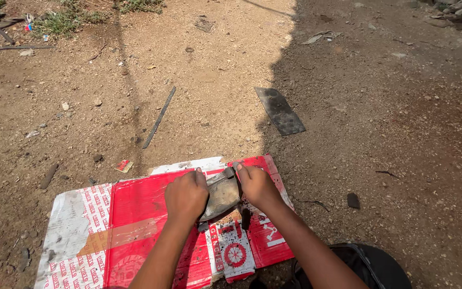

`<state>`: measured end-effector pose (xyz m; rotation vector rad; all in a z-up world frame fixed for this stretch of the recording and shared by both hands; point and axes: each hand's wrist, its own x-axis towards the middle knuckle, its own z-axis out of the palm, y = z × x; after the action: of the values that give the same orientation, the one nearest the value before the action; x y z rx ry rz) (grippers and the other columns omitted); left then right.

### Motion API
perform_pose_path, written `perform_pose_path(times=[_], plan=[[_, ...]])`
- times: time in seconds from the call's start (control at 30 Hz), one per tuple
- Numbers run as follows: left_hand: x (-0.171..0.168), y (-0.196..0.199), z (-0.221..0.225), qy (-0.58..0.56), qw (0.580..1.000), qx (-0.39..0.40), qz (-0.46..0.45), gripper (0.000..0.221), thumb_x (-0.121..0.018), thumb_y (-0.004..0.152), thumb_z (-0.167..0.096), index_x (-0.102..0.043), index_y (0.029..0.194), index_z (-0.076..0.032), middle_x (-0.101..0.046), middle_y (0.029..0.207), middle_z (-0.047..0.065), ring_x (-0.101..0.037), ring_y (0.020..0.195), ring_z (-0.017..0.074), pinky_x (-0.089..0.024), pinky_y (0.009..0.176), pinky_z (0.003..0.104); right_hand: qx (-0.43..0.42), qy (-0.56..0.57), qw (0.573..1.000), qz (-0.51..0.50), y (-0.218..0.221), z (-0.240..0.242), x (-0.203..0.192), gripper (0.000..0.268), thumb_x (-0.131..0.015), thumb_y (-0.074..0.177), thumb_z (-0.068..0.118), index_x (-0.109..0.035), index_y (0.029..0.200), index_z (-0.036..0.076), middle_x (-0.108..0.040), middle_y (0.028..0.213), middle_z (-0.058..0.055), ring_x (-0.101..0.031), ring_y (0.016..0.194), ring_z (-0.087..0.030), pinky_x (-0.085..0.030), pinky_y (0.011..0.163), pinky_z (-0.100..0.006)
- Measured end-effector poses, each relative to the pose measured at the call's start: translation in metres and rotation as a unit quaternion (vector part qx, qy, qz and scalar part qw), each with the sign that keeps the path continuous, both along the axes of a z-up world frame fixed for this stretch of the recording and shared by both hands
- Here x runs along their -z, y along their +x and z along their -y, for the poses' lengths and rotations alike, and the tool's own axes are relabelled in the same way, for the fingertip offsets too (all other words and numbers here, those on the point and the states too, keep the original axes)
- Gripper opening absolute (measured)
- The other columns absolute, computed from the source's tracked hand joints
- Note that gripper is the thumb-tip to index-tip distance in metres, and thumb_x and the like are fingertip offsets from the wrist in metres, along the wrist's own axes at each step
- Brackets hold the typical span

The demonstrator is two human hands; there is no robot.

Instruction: The person scrapes debris from the surface and interior of a metal component using a small metal strip while sitting on the ground.

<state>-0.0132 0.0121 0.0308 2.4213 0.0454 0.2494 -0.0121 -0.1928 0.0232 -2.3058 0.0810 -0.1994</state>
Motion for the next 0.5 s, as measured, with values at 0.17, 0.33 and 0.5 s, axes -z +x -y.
perform_pose_path(times=[0.17, 0.33, 0.5], plan=[[0.013, 0.006, -0.007, -0.02, 0.998, -0.019, 0.05, 0.046, -0.048, 0.1, -0.033, -0.074, 0.078, -0.002, -0.069, 0.075, 0.027, -0.066, 0.073, 0.0482, -0.049, 0.072, 0.06, 0.037, 0.0, 0.996, -0.079, 0.011, 0.004, 0.014, 0.049, -0.048, 0.101, 0.043, -0.068, 0.09, -0.001, -0.069, 0.081, -0.026, -0.069, 0.077, -0.041, -0.051, 0.074, -0.049], [0.02, 0.014, -0.002, -0.059, 0.994, -0.033, 0.087, 0.039, -0.05, 0.097, -0.029, -0.073, 0.077, -0.005, -0.066, 0.066, 0.025, -0.065, 0.065, 0.0471, -0.048, 0.065, 0.059, 0.062, -0.116, 0.991, -0.015, 0.004, -0.024, 0.008, 0.047, -0.052, 0.101, 0.041, -0.068, 0.085, 0.0, -0.066, 0.079, -0.025, -0.065, 0.077, -0.043, -0.048, 0.07, -0.05], [0.029, 0.02, 0.003, -0.055, 0.995, -0.026, 0.084, 0.039, -0.051, 0.097, -0.029, -0.07, 0.073, -0.004, -0.065, 0.064, 0.025, -0.064, 0.064, 0.0472, -0.048, 0.065, 0.058, 0.046, -0.036, 0.996, -0.074, 0.008, -0.006, -0.006, 0.051, -0.053, 0.101, 0.042, -0.065, 0.081, -0.002, -0.063, 0.068, -0.025, -0.064, 0.066, -0.04, -0.05, 0.066, -0.047]])
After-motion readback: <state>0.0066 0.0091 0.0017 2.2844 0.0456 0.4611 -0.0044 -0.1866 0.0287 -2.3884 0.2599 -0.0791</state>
